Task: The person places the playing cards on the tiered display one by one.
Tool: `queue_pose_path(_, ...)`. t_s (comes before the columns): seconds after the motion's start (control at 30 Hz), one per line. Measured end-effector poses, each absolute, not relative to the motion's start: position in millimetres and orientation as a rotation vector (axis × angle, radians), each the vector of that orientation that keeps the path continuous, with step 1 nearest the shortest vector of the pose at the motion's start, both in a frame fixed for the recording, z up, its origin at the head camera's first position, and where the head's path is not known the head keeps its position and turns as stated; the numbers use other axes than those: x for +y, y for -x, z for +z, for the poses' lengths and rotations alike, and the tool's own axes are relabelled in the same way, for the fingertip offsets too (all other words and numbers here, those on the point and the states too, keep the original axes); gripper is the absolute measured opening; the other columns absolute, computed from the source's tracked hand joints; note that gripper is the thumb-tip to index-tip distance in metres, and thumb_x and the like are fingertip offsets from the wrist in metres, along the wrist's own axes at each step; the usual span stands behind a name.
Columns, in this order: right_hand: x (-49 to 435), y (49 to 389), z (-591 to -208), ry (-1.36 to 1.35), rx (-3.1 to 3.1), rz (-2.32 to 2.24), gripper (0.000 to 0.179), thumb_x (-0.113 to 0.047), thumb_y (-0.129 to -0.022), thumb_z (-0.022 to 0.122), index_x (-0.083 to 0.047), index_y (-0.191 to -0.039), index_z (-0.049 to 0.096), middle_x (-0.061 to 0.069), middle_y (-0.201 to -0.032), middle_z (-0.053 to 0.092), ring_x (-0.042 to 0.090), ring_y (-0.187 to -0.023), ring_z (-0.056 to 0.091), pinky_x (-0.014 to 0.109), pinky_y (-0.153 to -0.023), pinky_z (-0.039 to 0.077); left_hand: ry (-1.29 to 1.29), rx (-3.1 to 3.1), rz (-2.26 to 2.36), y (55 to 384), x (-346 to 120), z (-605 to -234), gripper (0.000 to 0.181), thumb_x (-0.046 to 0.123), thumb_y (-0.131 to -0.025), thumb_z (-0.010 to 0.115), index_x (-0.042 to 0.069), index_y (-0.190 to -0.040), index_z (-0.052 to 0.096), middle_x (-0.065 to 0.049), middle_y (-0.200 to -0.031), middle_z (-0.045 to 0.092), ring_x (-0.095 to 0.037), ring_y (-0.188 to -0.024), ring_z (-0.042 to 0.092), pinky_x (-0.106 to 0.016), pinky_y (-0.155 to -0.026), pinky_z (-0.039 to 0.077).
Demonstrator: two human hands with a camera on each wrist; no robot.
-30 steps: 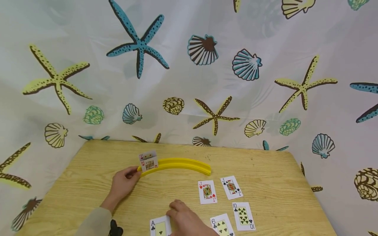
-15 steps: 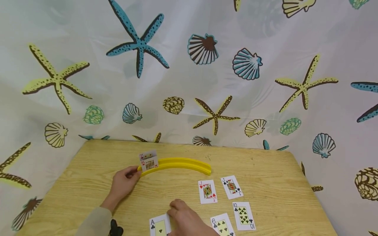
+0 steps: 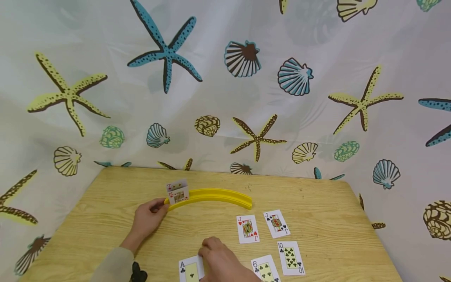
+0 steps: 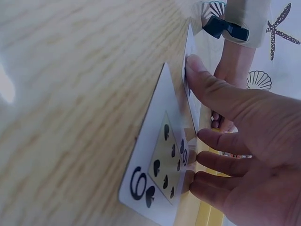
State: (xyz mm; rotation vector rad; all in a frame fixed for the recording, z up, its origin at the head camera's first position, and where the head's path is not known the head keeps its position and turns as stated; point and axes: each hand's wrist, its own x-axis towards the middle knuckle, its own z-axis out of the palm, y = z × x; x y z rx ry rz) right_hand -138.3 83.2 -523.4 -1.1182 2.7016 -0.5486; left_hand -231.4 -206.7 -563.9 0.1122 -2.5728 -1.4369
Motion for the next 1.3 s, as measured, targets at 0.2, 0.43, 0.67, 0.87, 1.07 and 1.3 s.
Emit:
queue_pose_path(0.2,79.4,137.6,-522.1,1.081,2.729,-0.510,0.065,-0.043,-0.073,0.097,-0.010,-0.123,0.071,0.006,-0.139,0.059,0.019,-0.130,0.055,0.032,-0.111,0.049,-0.106,-2.580,-1.428,232.3,-207.8,-566.3,0.030,0.019,-0.102,0.072,0.005,-0.128,0.076,-0.012,-0.109,0.079,-0.015,-0.091,0.069,-0.022,-0.079,0.053)
queue_pose_path(0.43,70.8,137.6,-516.5,0.907,2.698,-0.602,0.066,-0.041,-0.070,0.099,-0.017,-0.117,0.060,0.000,-0.126,0.060,0.011,-0.117,0.055,0.030,-0.105,0.051,-0.117,-2.601,-1.422,233.8,-209.6,-566.3,0.031,0.019,-0.102,0.072,0.005,-0.129,0.075,-0.012,-0.110,0.079,-0.014,-0.090,0.068,-0.022,-0.078,0.052)
queue_pose_path(0.67,67.3,142.4,-511.9,0.669,2.561,-0.951,0.035,-0.021,-0.087,0.089,-0.019,-0.107,0.060,-0.004,-0.105,0.067,0.004,-0.090,0.057,0.025,-0.084,0.052,-0.126,-2.604,-1.415,234.1,-209.5,-566.4,0.031,0.021,-0.102,0.071,0.006,-0.129,0.075,-0.011,-0.110,0.079,-0.015,-0.091,0.069,-0.023,-0.080,0.052)
queue_pose_path(0.87,73.7,152.1,-505.0,0.680,2.401,-1.342,0.020,-0.010,-0.098,0.075,-0.015,-0.106,0.057,-0.003,-0.092,0.074,0.000,-0.081,0.062,0.020,-0.075,0.051,-0.116,-2.589,-1.416,232.0,-207.9,-564.4,0.030,0.020,-0.102,0.072,0.005,-0.128,0.076,-0.012,-0.110,0.079,-0.015,-0.091,0.069,-0.023,-0.079,0.052)
queue_pose_path(1.07,81.4,170.3,-496.4,0.738,2.416,-1.460,0.019,-0.005,-0.100,0.071,-0.013,-0.109,0.056,0.005,-0.090,0.075,0.004,-0.081,0.064,0.020,-0.075,0.052,-0.123,-2.584,-1.401,232.3,-206.6,-564.9,0.029,0.020,-0.101,0.073,0.006,-0.126,0.077,-0.011,-0.107,0.079,-0.012,-0.087,0.068,-0.021,-0.077,0.052)
queue_pose_path(1.3,86.5,194.0,-482.0,0.739,2.581,-1.479,0.020,-0.005,-0.101,0.070,-0.010,-0.115,0.056,0.005,-0.096,0.077,0.016,-0.086,0.069,0.023,-0.075,0.053,-0.109,-2.577,-1.423,232.5,-207.3,-564.0,0.028,0.020,-0.102,0.072,0.006,-0.126,0.077,-0.012,-0.108,0.079,-0.015,-0.090,0.068,-0.022,-0.079,0.052)
